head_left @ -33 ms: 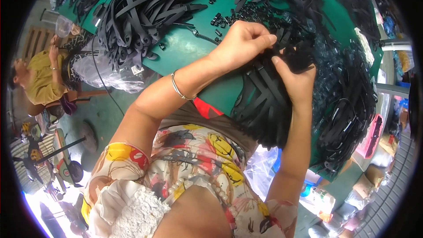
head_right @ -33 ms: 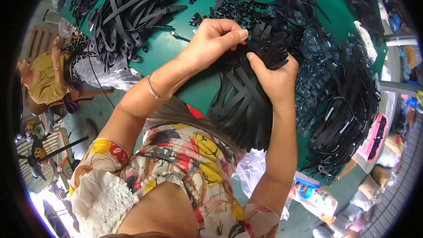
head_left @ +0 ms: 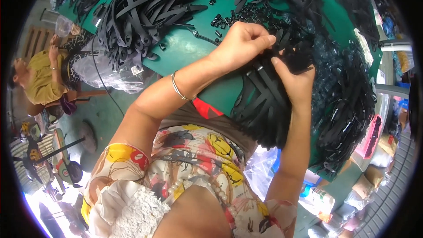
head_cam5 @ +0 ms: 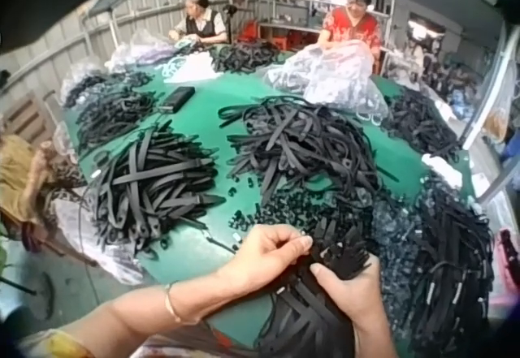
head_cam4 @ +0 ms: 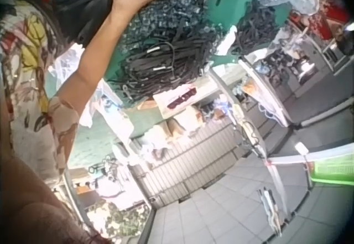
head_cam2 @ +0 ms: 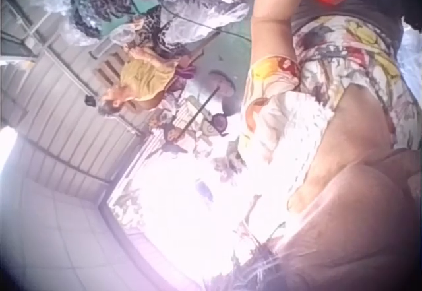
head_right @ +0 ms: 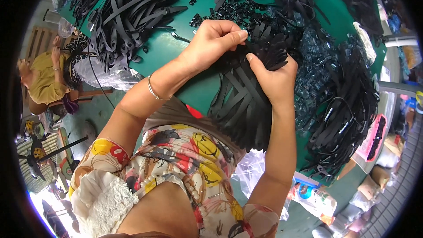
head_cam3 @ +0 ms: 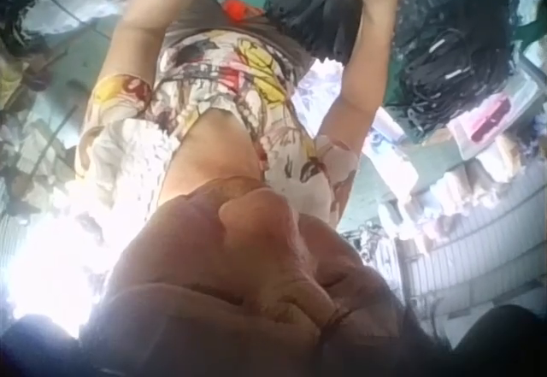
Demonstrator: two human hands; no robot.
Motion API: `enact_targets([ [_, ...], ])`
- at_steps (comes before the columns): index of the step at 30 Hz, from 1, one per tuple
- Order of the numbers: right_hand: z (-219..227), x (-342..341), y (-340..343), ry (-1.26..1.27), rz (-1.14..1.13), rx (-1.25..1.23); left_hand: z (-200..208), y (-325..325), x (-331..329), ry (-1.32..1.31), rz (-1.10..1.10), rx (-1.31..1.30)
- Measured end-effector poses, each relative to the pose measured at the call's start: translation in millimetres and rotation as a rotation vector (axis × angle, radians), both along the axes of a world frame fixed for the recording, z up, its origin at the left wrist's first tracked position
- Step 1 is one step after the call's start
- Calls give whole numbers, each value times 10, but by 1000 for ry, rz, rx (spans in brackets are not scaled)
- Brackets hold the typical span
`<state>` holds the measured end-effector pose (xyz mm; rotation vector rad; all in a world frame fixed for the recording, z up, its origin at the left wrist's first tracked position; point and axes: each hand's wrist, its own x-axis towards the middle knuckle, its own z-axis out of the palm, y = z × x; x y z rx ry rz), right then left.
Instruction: The person assembles small black plastic components by hand at a factory workbench.
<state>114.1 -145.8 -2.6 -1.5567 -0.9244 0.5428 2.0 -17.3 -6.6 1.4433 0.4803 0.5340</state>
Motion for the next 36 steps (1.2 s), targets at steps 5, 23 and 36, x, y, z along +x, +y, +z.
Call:
enact_targets([
  [5, 17, 31, -11, 146, 26, -1, -70, -1, 23, 32, 33, 183],
  [23, -24, 96, -51, 196, 14, 170, 102, 410, -340, 372, -1, 946],
  [36, -35, 70, -35, 229, -4, 138, -16, 335, -164, 329, 87, 993],
])
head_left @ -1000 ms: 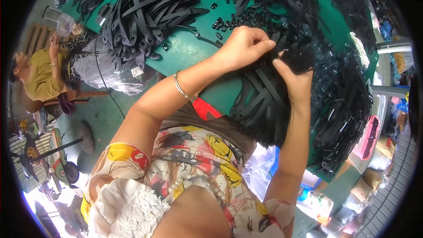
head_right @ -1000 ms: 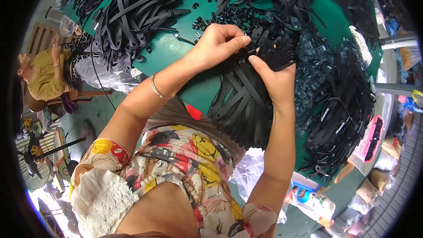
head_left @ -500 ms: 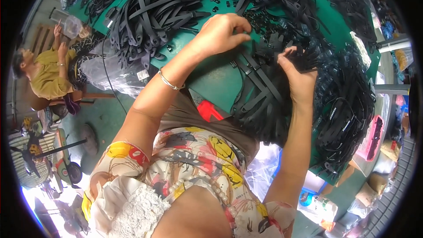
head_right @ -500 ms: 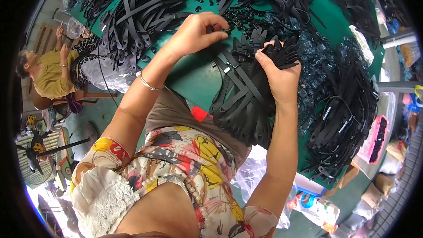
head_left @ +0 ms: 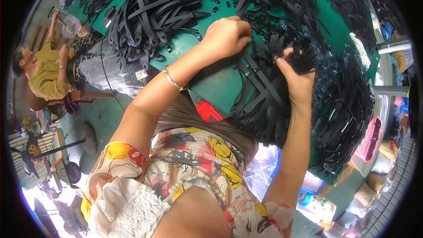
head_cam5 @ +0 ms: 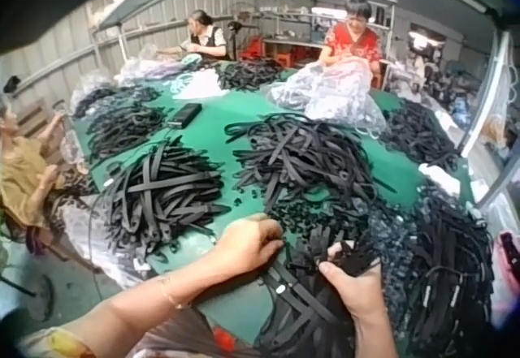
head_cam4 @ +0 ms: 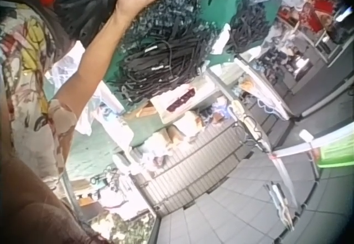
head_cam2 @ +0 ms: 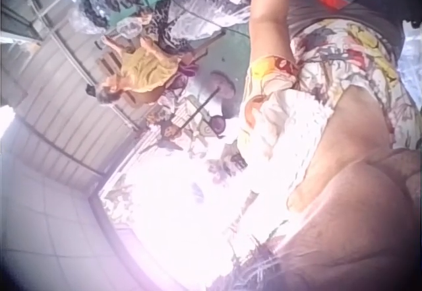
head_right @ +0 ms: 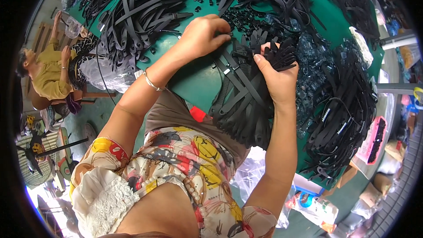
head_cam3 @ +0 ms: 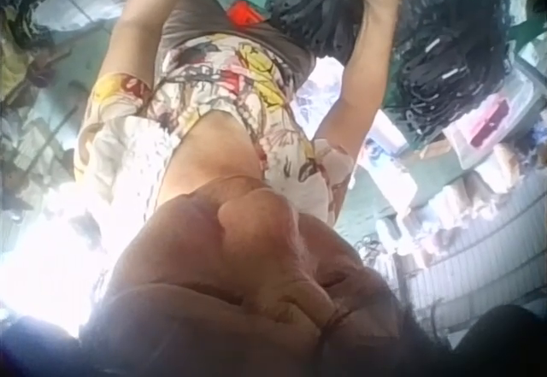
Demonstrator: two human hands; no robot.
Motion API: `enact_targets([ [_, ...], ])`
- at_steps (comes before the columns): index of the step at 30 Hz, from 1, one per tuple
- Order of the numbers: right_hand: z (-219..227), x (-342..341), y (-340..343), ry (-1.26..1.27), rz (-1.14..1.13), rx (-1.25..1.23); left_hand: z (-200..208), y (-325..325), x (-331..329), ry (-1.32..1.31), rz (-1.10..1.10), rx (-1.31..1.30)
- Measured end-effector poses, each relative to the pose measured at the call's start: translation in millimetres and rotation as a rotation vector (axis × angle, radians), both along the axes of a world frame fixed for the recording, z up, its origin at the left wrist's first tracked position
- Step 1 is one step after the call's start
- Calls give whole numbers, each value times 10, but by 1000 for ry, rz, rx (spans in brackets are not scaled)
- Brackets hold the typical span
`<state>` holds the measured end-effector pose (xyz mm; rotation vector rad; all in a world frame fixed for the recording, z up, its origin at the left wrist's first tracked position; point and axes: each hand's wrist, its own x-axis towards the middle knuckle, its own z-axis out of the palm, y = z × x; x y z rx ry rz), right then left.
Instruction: The person assembles small black plastic components by hand at a factory workbench.
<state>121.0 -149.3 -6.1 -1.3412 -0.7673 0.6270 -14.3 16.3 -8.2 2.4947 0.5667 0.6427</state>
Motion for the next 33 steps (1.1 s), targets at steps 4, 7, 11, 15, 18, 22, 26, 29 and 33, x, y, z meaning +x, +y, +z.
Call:
enact_targets([
  [4, 22, -21, -4, 79, 30, 28, 108, -79, 29, -154, -127, -829],
  [7, 42, -38, 10, 70, 35, 25, 73, -129, 96, -222, -220, -1247],
  [11, 17, -8, -1, 42, 53, -29, 41, -193, 158, -271, -241, -1408],
  [15, 34, -21, 1, 33, 50, -28, 39, -189, 162, -274, -245, -1427],
  [18, 4, -9, 12, -13, 50, -43, 76, -218, 155, -239, -259, -1330],
  [22, -12, -15, 28, -73, 31, -51, 19, -264, 193, -275, -317, -962],
  [26, -35, -2, 18, -67, 33, -54, 119, -227, 174, -187, -390, -850],
  [29, -39, 1, 14, -101, 68, -44, 187, -194, 169, -53, -365, -974],
  [33, -27, -19, 3, -69, 64, -49, 198, -162, 187, 78, -358, -986],
])
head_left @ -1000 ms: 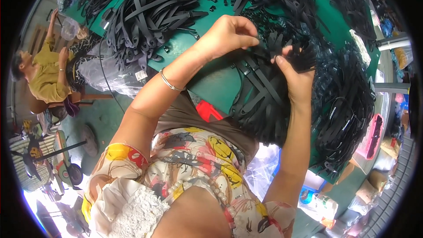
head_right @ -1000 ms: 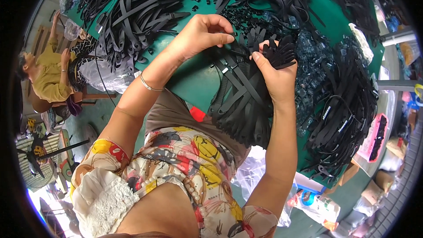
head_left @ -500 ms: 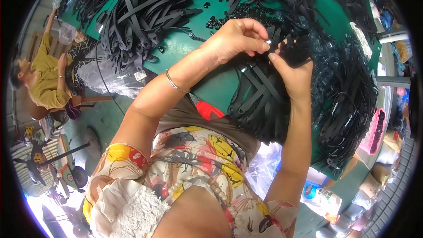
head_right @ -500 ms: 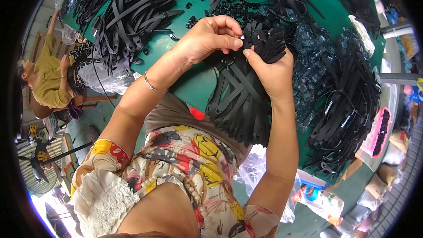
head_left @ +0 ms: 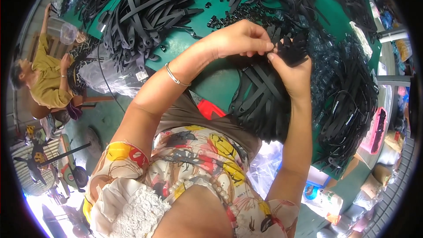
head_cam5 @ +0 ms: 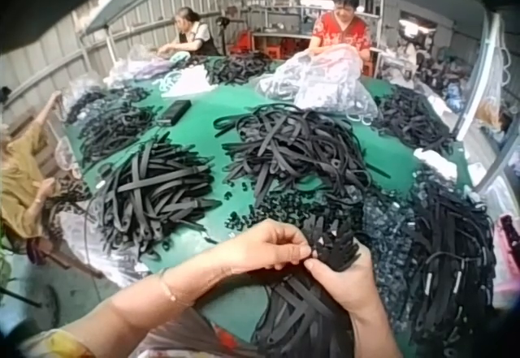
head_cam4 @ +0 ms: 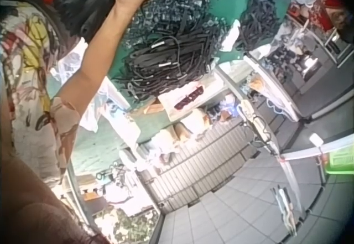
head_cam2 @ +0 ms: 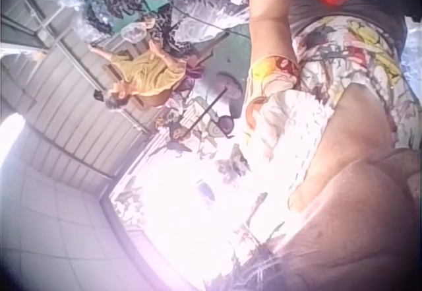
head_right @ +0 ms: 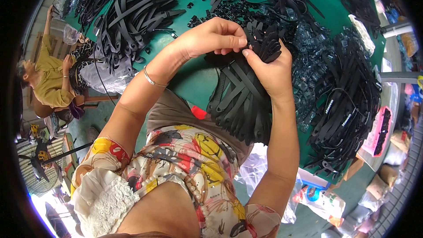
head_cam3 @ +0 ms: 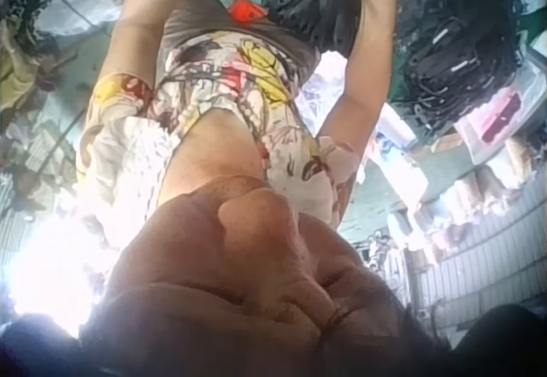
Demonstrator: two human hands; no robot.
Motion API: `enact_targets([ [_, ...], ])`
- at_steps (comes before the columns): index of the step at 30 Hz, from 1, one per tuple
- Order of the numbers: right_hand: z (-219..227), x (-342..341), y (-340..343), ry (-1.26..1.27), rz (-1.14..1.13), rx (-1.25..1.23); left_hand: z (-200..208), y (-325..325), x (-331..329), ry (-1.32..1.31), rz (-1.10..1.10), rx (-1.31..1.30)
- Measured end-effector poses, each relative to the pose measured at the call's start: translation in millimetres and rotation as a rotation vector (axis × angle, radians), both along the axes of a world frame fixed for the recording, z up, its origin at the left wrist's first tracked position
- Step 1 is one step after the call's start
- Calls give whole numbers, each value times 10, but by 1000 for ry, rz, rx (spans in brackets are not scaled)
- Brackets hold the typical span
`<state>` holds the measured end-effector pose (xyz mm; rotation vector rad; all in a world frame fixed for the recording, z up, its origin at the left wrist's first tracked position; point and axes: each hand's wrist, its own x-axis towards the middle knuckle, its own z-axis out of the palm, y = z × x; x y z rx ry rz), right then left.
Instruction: The person assembles small black plastic components by hand at a factory workbench.
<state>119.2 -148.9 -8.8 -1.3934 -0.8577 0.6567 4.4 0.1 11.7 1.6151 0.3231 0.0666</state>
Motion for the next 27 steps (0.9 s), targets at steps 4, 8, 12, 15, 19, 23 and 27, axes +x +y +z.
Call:
enact_targets([
  [4, -19, 21, -1, -10, 29, 57, -80, 1, -7, 5, 2, -170],
  [8, 7, -3, 6, 33, 20, 64, -130, -43, 3, -13, 31, -194],
  [12, 28, 17, 11, 94, 18, 59, -166, -125, 1, -118, 104, -220],
  [15, 12, 25, 29, 66, 4, 27, -225, -139, 0, -147, 127, -280],
  [19, 14, -1, 39, 77, -40, 36, -256, -100, 18, -140, 101, -433],
  [23, -19, 0, 27, 78, -72, 74, -178, -131, 10, -39, 180, -271],
  [27, -29, -65, 33, -143, -100, 105, -126, -209, 1, -22, 234, -11],
])
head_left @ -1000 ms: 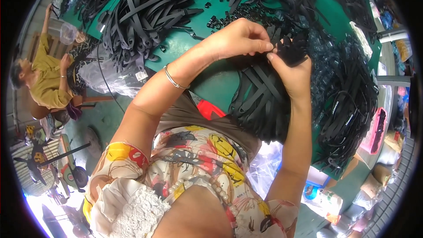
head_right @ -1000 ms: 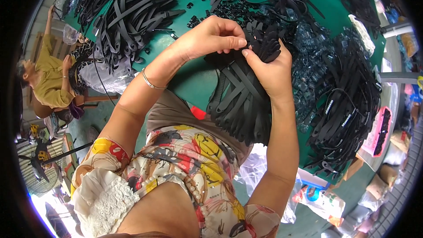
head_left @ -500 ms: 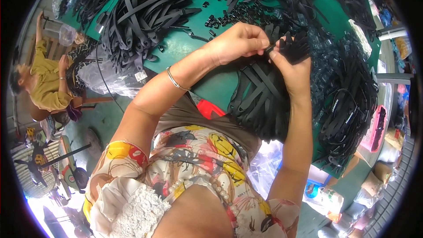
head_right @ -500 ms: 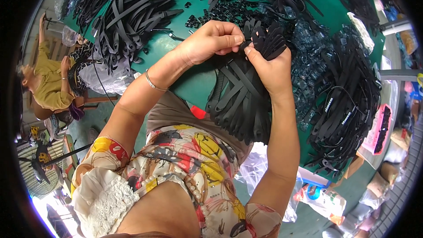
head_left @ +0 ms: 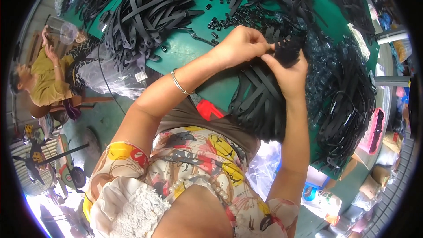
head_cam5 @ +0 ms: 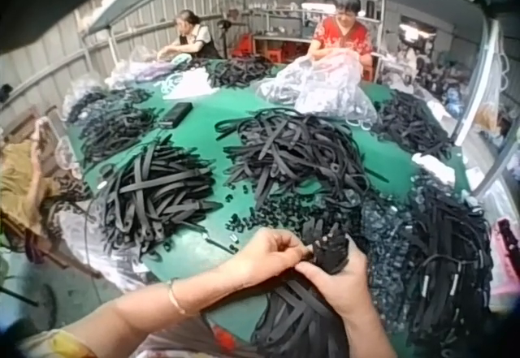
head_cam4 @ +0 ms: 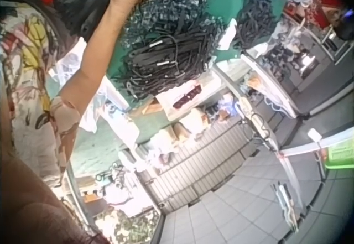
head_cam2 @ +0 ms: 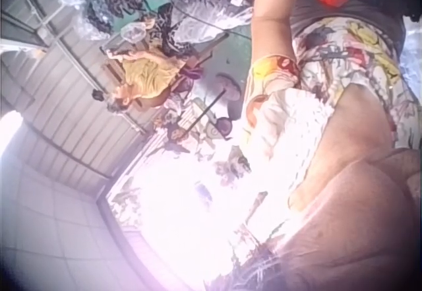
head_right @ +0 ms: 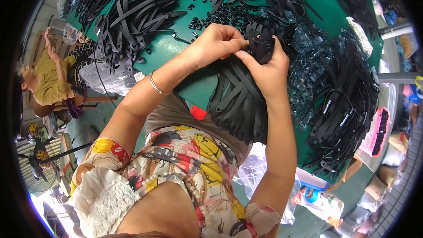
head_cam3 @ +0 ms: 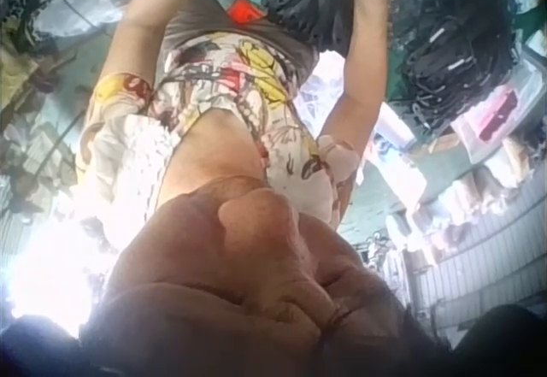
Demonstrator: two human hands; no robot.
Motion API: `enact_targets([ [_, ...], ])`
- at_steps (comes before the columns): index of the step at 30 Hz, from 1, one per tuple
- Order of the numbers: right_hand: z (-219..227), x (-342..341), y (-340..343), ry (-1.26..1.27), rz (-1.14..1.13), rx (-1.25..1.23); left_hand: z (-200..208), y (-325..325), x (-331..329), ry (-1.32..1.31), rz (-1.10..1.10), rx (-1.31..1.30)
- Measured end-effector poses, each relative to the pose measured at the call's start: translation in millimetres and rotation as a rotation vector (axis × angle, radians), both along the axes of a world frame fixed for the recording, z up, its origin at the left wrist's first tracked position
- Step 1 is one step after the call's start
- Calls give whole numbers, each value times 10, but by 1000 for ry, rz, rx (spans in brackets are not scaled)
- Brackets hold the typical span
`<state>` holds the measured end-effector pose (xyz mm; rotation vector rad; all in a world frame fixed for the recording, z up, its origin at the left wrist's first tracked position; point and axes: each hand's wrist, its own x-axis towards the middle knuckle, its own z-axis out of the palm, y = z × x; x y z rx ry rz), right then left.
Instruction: The person assembles small black plastic components by hand at a factory workbench.
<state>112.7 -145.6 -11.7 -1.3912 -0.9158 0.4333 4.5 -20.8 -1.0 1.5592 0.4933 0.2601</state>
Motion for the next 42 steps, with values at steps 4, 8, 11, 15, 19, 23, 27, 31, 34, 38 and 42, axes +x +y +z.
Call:
enact_targets([
  [4, -24, 5, -18, -47, 17, -7, 34, -36, -4, -4, -13, -46],
  [8, 10, 25, 12, -84, -4, -74, -25, -29, 1, -67, 78, -194],
  [11, 36, 29, -8, -14, 10, -112, -72, -1, 1, -124, 113, -310],
  [15, 0, 39, -20, -33, 4, -174, -81, 42, -28, -160, 157, -380],
  [19, 35, 88, -35, 100, 46, -182, -110, 81, 32, -184, 199, -254],
  [23, 50, 138, -55, 231, 85, -71, -138, 90, 32, -127, 154, -22],
  [27, 66, 135, -73, 285, 38, -17, -178, 148, 22, -104, 239, 268],
  [31, 61, 147, -76, 275, 57, 69, -213, 142, 51, -148, 262, 469],
  [34, 70, 128, -78, 268, 48, 51, -158, 184, 18, -146, 258, 615],
  [38, 34, 157, -69, 229, 33, 23, -75, 455, -115, -75, 332, 785],
  [42, 63, 126, -56, 206, 35, -22, -114, 565, -198, 18, 251, 1037],
])
